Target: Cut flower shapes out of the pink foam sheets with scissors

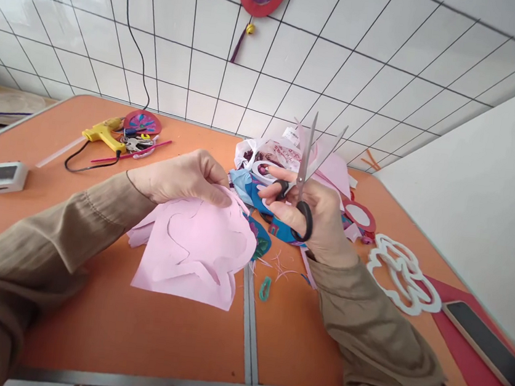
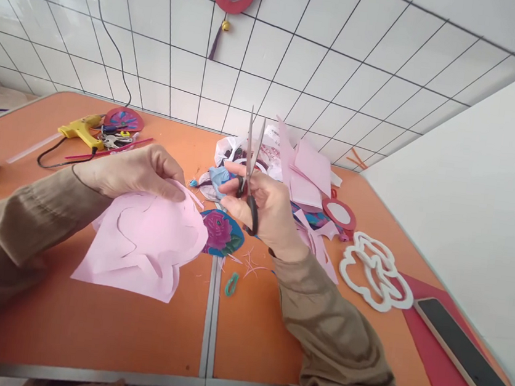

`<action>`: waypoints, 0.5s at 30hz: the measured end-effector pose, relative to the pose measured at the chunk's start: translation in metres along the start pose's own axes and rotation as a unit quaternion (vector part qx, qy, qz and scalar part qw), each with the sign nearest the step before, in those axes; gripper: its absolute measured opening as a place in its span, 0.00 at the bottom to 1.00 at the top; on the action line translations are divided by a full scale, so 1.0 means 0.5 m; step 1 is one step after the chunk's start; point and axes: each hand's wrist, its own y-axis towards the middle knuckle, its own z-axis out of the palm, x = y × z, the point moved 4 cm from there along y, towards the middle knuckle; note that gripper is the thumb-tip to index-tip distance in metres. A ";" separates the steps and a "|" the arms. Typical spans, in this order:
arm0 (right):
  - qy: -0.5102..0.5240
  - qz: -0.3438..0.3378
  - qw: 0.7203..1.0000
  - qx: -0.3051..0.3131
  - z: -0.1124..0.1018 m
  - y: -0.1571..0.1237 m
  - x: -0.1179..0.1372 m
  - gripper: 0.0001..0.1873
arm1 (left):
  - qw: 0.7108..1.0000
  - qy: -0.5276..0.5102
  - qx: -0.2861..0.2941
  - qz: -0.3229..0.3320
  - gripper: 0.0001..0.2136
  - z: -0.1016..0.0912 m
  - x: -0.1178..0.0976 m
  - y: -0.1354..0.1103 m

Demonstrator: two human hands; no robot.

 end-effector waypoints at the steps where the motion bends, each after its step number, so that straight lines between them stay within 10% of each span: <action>1: 0.023 0.001 1.000 -0.002 0.013 -0.001 -0.004 0.25 | 1.000 0.002 0.007 -0.003 0.05 0.006 0.003 0.001; 15: 0.042 0.074 0.992 0.098 0.066 -0.012 -0.022 0.21 | 0.998 0.027 0.064 -0.011 0.09 0.043 0.039 0.023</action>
